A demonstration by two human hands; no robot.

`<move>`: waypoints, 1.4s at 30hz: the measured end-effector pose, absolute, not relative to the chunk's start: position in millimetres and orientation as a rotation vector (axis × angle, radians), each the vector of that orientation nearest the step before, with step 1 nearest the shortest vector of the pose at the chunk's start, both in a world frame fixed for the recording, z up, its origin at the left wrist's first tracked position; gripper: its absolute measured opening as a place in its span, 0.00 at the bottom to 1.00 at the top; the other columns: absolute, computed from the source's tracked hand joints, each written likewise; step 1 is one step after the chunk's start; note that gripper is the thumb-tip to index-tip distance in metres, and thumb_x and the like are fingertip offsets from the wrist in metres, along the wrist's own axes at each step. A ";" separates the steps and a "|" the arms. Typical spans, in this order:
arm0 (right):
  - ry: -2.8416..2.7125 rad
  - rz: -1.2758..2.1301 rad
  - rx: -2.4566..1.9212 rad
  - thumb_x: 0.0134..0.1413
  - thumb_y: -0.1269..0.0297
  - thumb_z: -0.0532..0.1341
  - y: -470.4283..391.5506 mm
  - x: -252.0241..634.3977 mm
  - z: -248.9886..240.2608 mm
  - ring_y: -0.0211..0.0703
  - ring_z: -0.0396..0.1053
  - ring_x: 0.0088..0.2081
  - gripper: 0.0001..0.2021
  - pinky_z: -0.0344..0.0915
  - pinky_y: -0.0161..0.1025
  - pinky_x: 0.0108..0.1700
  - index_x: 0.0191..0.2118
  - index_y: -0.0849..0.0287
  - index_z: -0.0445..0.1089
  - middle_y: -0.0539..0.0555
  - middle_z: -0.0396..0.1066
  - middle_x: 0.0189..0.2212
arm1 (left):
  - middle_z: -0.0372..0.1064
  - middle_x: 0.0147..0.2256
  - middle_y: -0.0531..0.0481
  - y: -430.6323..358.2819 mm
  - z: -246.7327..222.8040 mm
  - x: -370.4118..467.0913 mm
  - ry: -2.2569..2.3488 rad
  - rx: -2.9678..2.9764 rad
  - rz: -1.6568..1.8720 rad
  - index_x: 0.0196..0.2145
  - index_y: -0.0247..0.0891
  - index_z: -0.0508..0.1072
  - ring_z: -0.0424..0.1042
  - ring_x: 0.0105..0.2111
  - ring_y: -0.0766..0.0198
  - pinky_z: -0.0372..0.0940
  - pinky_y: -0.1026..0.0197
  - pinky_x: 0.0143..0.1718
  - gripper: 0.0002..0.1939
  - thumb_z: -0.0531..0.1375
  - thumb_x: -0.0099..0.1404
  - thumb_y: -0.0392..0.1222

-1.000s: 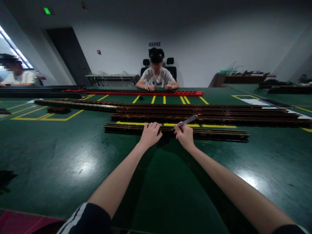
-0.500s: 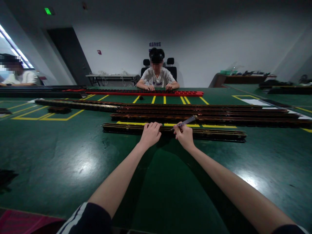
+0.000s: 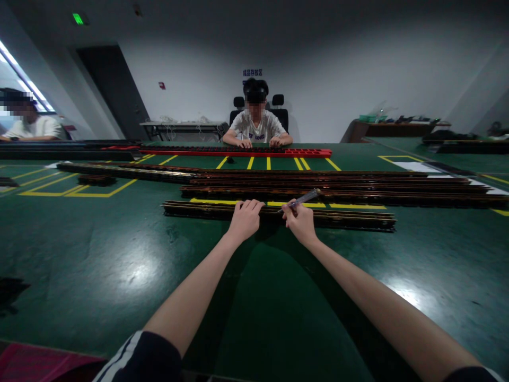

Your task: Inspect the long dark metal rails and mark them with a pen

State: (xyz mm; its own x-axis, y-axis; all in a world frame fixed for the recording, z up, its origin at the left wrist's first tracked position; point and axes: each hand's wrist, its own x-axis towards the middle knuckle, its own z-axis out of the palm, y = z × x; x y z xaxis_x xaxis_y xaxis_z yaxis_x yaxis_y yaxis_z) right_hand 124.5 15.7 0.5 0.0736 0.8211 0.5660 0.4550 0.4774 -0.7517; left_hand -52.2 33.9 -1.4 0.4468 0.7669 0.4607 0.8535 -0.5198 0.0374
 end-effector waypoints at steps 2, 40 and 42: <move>-1.565 0.392 -1.141 0.56 0.44 0.54 15.9 124.5 0.3 0.41 0.66 0.18 0.21 0.62 0.36 0.20 0.25 0.57 0.63 0.53 0.68 0.18 | 0.70 0.51 0.43 33.7 -1.0 -52.1 -1.423 -2.488 -0.644 0.52 0.37 0.68 0.66 0.51 0.55 0.56 0.49 0.54 0.23 0.47 0.63 0.29; -1.499 0.372 -1.151 0.56 0.45 0.54 16.4 125.6 -0.9 0.41 0.67 0.18 0.20 0.62 0.36 0.21 0.25 0.57 0.63 0.53 0.69 0.18 | 0.70 0.50 0.43 32.2 1.7 -51.8 -1.440 -2.503 -0.646 0.51 0.38 0.69 0.67 0.50 0.55 0.58 0.48 0.53 0.24 0.46 0.61 0.26; -1.495 0.374 -1.150 0.56 0.44 0.54 16.7 125.6 -1.2 0.41 0.67 0.18 0.21 0.62 0.36 0.20 0.25 0.57 0.63 0.53 0.68 0.18 | 0.70 0.50 0.43 32.3 1.7 -52.0 -1.440 -2.504 -0.658 0.51 0.38 0.69 0.67 0.50 0.55 0.59 0.48 0.53 0.24 0.46 0.61 0.26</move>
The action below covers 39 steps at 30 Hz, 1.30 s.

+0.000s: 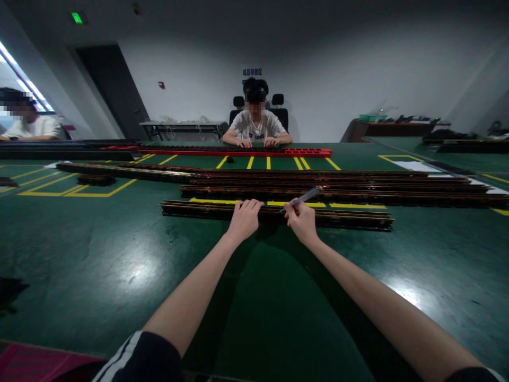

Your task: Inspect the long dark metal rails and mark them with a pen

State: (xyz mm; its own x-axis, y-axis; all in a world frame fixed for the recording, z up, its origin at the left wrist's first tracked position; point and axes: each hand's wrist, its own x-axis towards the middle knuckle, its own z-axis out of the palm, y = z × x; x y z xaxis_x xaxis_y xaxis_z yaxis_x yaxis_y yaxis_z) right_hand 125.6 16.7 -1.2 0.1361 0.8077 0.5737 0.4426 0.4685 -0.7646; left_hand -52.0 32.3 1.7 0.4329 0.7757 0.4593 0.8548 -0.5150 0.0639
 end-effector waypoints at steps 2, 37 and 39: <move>-1.495 0.382 -1.149 0.56 0.43 0.54 17.1 125.6 -1.4 0.41 0.67 0.18 0.21 0.63 0.36 0.20 0.26 0.57 0.63 0.53 0.69 0.18 | 0.70 0.50 0.43 32.4 1.5 -52.0 -1.446 -2.499 -0.665 0.51 0.38 0.70 0.68 0.50 0.55 0.59 0.48 0.54 0.24 0.46 0.61 0.27; -1.444 0.442 -1.128 0.56 0.46 0.55 15.2 126.0 0.3 0.37 0.62 0.15 0.20 0.58 0.34 0.19 0.23 0.57 0.61 0.51 0.65 0.17 | 0.70 0.49 0.42 33.0 1.6 -54.8 -1.486 -2.537 -0.697 0.52 0.36 0.68 0.67 0.50 0.53 0.55 0.48 0.54 0.19 0.51 0.66 0.43; -1.428 0.423 -1.152 0.56 0.47 0.55 15.3 126.9 0.1 0.38 0.63 0.16 0.20 0.58 0.34 0.19 0.23 0.57 0.61 0.51 0.65 0.17 | 0.70 0.49 0.43 33.6 0.9 -55.1 -1.475 -2.534 -0.693 0.52 0.37 0.68 0.67 0.50 0.53 0.55 0.48 0.54 0.19 0.51 0.66 0.44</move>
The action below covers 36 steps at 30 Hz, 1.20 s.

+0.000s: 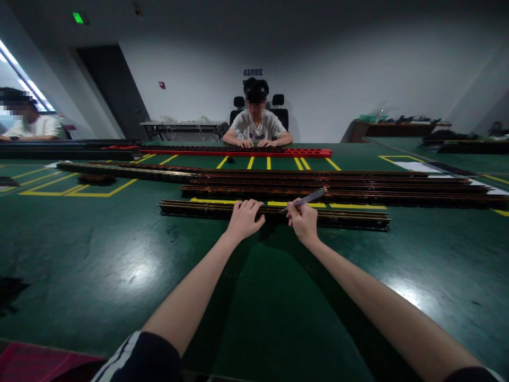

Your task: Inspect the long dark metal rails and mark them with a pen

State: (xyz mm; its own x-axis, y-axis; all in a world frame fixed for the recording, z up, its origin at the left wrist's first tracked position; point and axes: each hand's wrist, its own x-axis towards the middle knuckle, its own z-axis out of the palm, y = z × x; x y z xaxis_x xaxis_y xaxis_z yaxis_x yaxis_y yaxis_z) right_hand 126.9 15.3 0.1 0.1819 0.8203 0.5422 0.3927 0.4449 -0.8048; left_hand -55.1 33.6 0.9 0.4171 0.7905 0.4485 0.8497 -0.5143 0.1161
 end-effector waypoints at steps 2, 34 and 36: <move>-1.430 0.410 -1.175 0.56 0.47 0.54 15.3 127.7 0.0 0.38 0.64 0.16 0.20 0.59 0.35 0.19 0.23 0.57 0.62 0.52 0.66 0.17 | 0.70 0.48 0.43 33.9 0.5 -55.2 -1.469 -2.530 -0.690 0.51 0.37 0.68 0.67 0.50 0.54 0.56 0.48 0.54 0.18 0.51 0.66 0.45; -1.453 0.438 -1.163 0.55 0.42 0.54 12.8 126.1 2.7 0.39 0.64 0.16 0.22 0.61 0.37 0.19 0.24 0.57 0.62 0.52 0.67 0.17 | 0.70 0.48 0.43 32.3 2.0 -52.2 -1.498 -2.505 -0.669 0.49 0.37 0.68 0.67 0.49 0.53 0.57 0.47 0.53 0.16 0.51 0.67 0.43; -1.451 0.445 -1.167 0.55 0.42 0.55 12.7 126.0 2.9 0.39 0.64 0.16 0.22 0.61 0.36 0.19 0.24 0.57 0.62 0.52 0.67 0.17 | 0.70 0.48 0.43 32.9 1.3 -52.0 -1.495 -2.506 -0.674 0.49 0.38 0.69 0.67 0.49 0.53 0.57 0.47 0.53 0.16 0.51 0.67 0.44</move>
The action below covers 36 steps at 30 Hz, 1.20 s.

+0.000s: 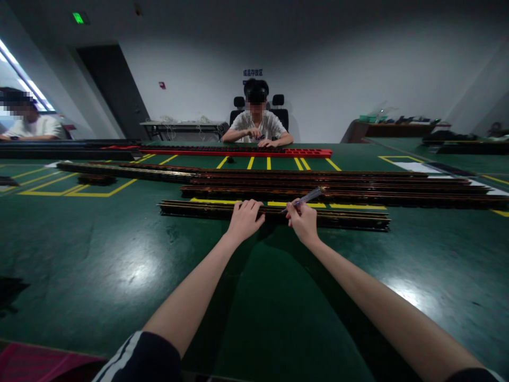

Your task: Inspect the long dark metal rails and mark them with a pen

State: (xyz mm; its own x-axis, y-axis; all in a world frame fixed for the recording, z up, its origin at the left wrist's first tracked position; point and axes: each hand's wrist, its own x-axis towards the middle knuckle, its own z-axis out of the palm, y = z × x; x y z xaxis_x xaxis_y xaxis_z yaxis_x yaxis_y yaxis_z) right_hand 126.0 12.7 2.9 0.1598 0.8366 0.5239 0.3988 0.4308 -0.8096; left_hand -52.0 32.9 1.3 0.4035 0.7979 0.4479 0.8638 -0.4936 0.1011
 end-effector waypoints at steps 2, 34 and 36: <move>-1.446 0.457 -1.164 0.54 0.42 0.55 12.6 125.9 3.0 0.38 0.64 0.15 0.22 0.61 0.36 0.18 0.24 0.57 0.62 0.52 0.67 0.17 | 0.70 0.48 0.43 33.3 0.9 -51.8 -1.494 -2.510 -0.684 0.49 0.38 0.69 0.67 0.49 0.53 0.56 0.47 0.54 0.16 0.51 0.67 0.44; -1.526 0.438 -1.145 0.56 0.43 0.54 12.5 123.6 3.7 0.39 0.64 0.16 0.21 0.62 0.36 0.19 0.25 0.57 0.61 0.52 0.67 0.18 | 0.70 0.50 0.43 32.8 -0.6 -52.0 -1.443 -2.501 -0.694 0.51 0.37 0.69 0.67 0.52 0.55 0.54 0.46 0.57 0.21 0.47 0.64 0.31; -1.528 0.428 -1.152 0.56 0.44 0.54 13.0 123.8 3.3 0.39 0.65 0.16 0.21 0.61 0.36 0.19 0.25 0.56 0.61 0.52 0.67 0.18 | 0.70 0.51 0.43 32.5 0.2 -51.6 -1.450 -2.500 -0.676 0.51 0.38 0.69 0.66 0.52 0.55 0.54 0.46 0.57 0.21 0.47 0.63 0.30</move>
State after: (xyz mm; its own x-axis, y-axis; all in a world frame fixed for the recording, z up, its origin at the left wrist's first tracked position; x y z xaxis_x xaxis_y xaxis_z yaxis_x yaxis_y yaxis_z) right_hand 123.8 13.0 3.3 0.0963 0.8338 0.5435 0.4300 0.4576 -0.7783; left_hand -51.6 32.5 0.2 0.4231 0.7777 0.4649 0.8561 -0.5112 0.0760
